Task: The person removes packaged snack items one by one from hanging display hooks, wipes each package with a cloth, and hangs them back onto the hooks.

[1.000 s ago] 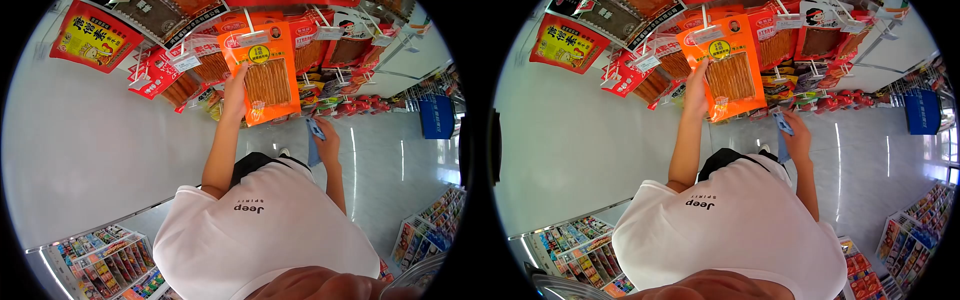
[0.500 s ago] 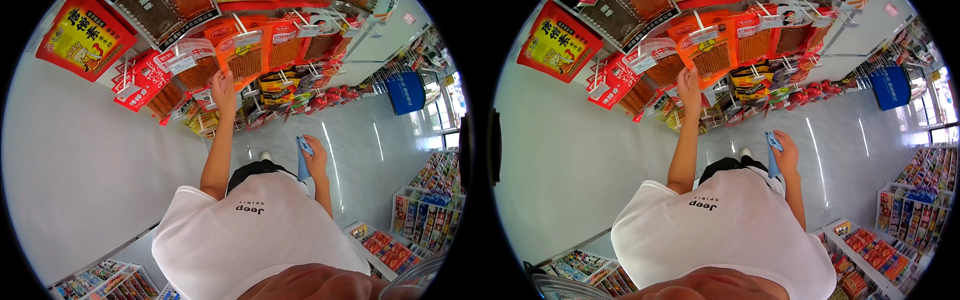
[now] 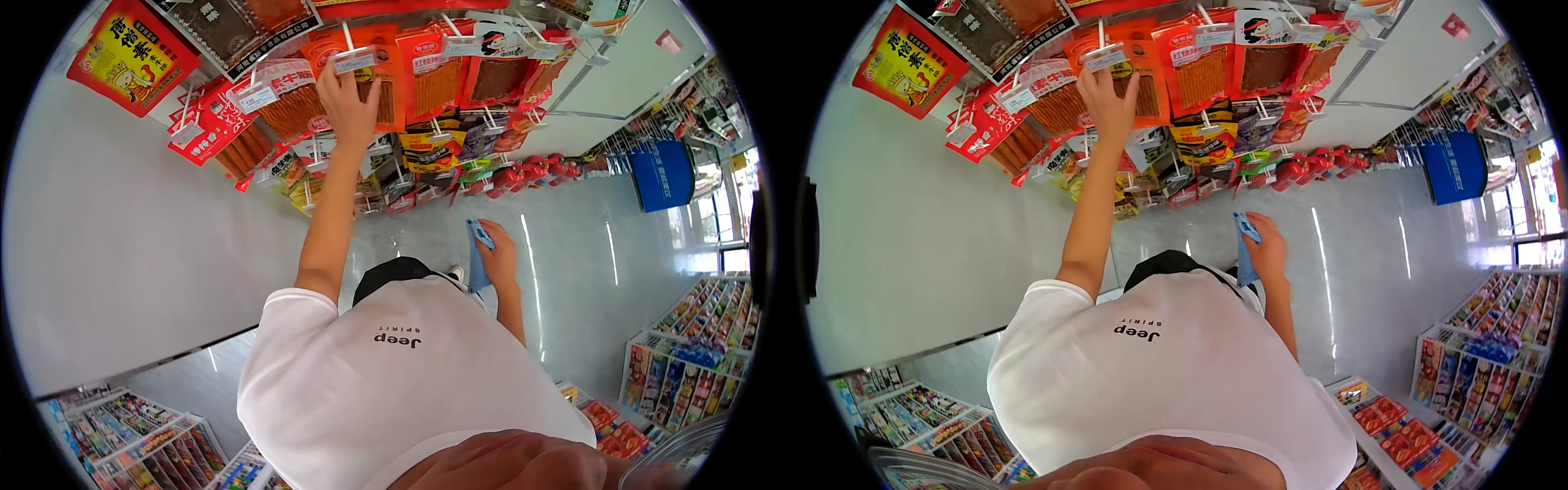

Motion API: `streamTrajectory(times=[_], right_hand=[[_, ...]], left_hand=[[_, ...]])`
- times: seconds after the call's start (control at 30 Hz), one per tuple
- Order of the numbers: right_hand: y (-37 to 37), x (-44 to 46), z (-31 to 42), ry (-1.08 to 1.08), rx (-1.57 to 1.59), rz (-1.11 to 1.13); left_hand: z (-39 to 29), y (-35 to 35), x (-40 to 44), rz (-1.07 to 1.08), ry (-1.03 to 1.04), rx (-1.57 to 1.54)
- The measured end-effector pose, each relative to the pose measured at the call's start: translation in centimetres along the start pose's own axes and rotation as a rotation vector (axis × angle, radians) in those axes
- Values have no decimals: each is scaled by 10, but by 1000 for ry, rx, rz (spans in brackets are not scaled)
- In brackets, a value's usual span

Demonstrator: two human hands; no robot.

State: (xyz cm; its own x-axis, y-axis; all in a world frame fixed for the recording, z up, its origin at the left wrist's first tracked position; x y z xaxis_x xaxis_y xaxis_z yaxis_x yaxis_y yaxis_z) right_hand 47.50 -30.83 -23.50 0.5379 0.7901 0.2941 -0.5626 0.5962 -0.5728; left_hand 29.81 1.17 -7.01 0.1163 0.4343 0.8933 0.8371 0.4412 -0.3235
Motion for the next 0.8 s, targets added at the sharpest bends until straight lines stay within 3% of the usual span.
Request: streamTrajectory(times=[0.13, 0.23, 0.27, 0.37, 0.5, 0.7, 0.8], right_hand=[[-22, 19, -22, -35, 29, 50], [-40, 29, -46, -61, 31, 83], [-47, 31, -55, -72, 21, 94], [-65, 35, -88, -58, 19, 126], [-81, 41, -117, -49, 13, 198], [-89, 54, -139, -69, 6, 259], [-91, 64, -144, -64, 22, 264]], left_hand=[[-7, 7, 4, 6, -82, 169], [-5, 28, -19, -13, -334, -193], [-6, 47, -27, 63, -276, -213], [-20, 80, -46, 161, -400, -320], [-6, 92, -62, 37, -597, -279], [-14, 104, -60, 64, -505, -78], [3, 117, -65, 34, -723, -249]])
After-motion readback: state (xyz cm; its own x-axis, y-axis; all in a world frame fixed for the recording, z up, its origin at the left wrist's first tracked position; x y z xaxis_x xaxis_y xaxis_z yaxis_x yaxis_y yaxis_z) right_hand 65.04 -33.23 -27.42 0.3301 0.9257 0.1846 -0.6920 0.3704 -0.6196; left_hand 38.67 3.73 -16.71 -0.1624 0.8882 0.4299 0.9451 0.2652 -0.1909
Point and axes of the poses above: each hand's wrist, its own x-axis towards the middle knuckle, its own y-axis out of the palm, z = x × y, the point moved 10 cm from there along x, towards the middle knuckle, and after that the axes turned 4 degrees about -z, right-handed, at the moved point
